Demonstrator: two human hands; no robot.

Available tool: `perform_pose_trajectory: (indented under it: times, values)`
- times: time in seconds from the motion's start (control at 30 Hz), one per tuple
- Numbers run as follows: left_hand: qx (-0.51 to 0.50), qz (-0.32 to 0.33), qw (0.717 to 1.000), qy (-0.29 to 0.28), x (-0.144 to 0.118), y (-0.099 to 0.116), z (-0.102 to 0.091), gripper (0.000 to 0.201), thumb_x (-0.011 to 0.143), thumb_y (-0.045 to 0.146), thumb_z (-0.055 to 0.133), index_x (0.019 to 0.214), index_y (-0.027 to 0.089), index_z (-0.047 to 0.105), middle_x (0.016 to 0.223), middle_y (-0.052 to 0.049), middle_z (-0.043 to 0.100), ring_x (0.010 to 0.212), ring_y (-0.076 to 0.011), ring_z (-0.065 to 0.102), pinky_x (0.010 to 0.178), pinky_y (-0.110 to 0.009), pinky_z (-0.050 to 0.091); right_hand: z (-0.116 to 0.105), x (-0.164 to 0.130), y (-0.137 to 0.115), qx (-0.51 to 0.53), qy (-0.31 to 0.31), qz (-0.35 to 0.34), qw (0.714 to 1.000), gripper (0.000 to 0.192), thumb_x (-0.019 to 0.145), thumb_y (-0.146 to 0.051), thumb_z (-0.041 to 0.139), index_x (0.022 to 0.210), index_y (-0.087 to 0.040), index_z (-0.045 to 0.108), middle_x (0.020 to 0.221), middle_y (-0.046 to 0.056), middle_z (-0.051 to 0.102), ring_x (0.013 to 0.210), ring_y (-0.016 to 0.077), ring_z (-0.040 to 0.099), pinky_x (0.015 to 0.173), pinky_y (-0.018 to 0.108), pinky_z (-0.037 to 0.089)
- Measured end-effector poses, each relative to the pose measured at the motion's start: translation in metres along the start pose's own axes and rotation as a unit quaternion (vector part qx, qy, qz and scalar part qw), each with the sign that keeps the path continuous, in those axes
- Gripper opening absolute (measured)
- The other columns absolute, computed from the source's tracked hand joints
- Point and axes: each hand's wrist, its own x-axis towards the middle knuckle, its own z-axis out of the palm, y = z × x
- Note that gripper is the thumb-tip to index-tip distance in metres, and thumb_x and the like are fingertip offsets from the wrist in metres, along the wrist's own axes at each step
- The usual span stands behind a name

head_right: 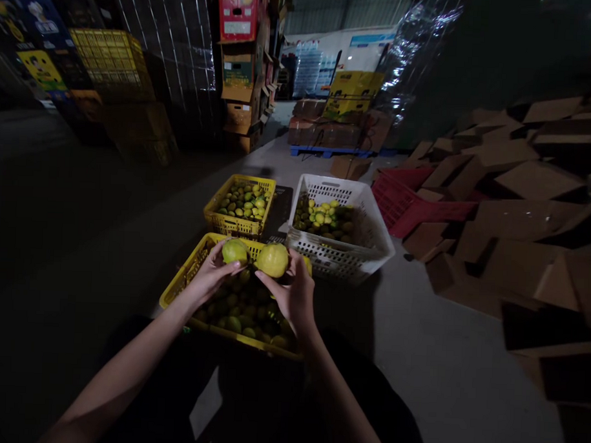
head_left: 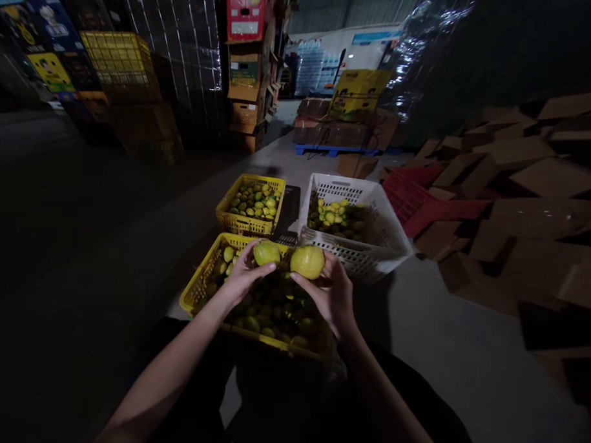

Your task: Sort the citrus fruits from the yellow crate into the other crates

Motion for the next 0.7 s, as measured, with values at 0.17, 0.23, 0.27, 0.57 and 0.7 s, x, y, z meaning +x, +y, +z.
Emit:
perform_pose_trajectory:
  times: [0.17,0.23,0.27,0.57,0.7]
  values:
    - [0.235,0.204,0.949,-0.049,0.003,-0.003,-0.010,0.056,0.061,0.024,0.088,0.111,0.021,0.064,0.119,-0.008,0.064,0.110,-0.0227,0.061,0.097,-0.036,0.049,-0.002,-0.005,0.003,-0.182,0.018,-0.155,0.971,0.051,0.077,-0.033,0.074,0.122,-0.023,0.053,0.116,0.012,0.068,0.103,0.0281,0.067,0.088,0.047,0.057]
    - [0.291,0.257,0.920,-0.043,0.003,-0.004,-0.013,0.052,0.064,0.027,0.086,0.111,0.021,0.065,0.116,-0.009,0.065,0.111,-0.0239,0.060,0.100,-0.038,0.047,-0.001,-0.008,0.003,-0.206,0.016,-0.182,0.961,0.049,0.079,-0.031,0.072,0.124,-0.024,0.051,0.118,0.011,0.067,0.106,0.0274,0.066,0.091,0.046,0.056]
    - [0.309,0.274,0.910,-0.040,0.003,-0.004,-0.013,0.051,0.065,0.028,0.086,0.111,0.021,0.066,0.115,-0.009,0.066,0.111,-0.0241,0.060,0.100,-0.039,0.047,0.001,-0.009,0.003,-0.208,0.017,-0.189,0.960,0.048,0.080,-0.030,0.071,0.123,-0.025,0.050,0.119,0.011,0.067,0.108,0.0270,0.066,0.091,0.045,0.056]
    - [0.127,0.073,0.989,0.009,0.000,0.001,-0.008,0.055,0.059,0.040,0.089,0.105,0.017,0.070,0.113,-0.009,0.071,0.107,-0.0236,0.066,0.098,-0.034,0.051,0.006,-0.004,-0.014,0.117,-0.023,0.108,0.987,0.060,0.060,-0.035,0.085,0.111,-0.026,0.055,0.110,0.007,0.067,0.098,0.0251,0.067,0.083,0.041,0.058]
    - [-0.025,-0.147,0.986,0.073,0.001,0.001,-0.005,0.044,0.076,0.053,0.075,0.093,0.013,0.069,0.090,-0.009,0.075,0.075,-0.0156,0.072,0.074,-0.025,0.061,0.007,-0.002,-0.019,0.318,-0.071,0.290,0.900,0.044,0.065,-0.038,0.082,0.102,-0.025,0.059,0.096,0.004,0.073,0.084,0.0236,0.072,0.080,0.041,0.059]
